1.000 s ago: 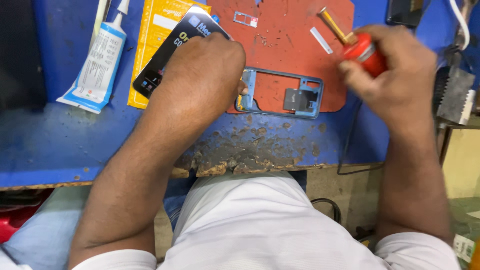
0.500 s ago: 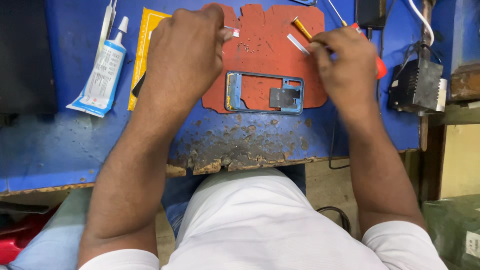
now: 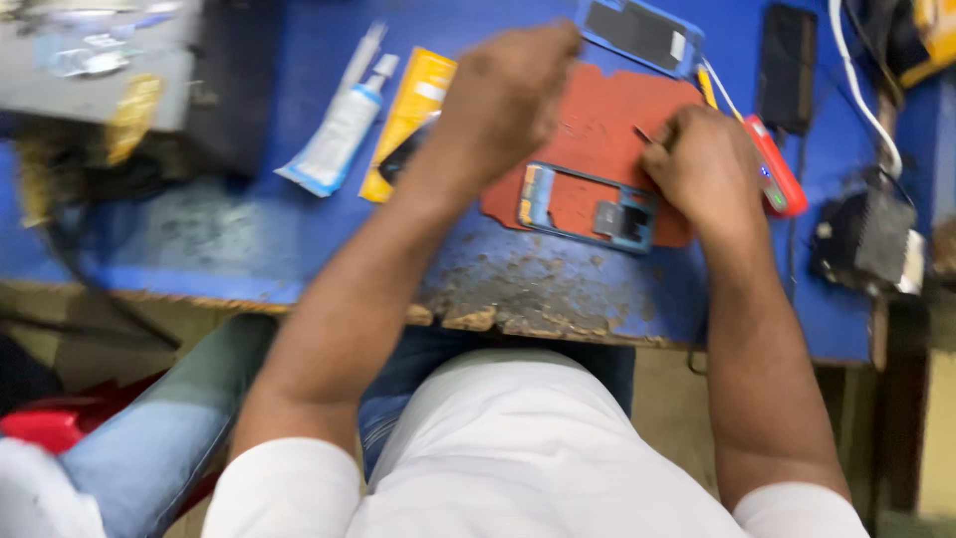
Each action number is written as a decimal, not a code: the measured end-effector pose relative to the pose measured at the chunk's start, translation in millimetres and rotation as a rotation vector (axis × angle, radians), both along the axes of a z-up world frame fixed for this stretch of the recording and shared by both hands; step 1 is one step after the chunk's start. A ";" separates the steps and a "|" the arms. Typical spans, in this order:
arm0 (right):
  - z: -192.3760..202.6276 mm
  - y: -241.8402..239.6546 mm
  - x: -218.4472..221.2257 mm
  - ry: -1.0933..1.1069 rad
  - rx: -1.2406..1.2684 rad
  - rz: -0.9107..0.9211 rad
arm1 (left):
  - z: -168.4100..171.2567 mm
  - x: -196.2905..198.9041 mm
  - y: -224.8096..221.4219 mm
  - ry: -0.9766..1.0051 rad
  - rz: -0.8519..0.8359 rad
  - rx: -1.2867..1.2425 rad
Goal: The person uses a screwdriver and a brush to clean the internal chassis of a mobile phone, then uses tweezers to remove debris from the frame.
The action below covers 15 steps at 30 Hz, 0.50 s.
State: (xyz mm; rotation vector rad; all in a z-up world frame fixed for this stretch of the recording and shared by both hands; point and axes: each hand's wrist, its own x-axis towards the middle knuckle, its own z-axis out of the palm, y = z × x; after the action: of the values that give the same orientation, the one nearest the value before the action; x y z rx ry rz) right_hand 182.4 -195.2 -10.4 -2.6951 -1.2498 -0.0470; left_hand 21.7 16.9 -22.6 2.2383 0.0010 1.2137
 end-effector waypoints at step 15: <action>-6.7 12.0 -156.8 0.951 0.892 0.305 | 0.5 -122.3 -98.5 -0.042 -0.183 -1.132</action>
State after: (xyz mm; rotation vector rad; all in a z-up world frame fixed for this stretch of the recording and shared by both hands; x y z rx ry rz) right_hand 25.6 -183.2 -17.1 -1.4245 -0.9457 0.5151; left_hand -100.7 -81.6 -22.2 1.1859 0.3639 0.8216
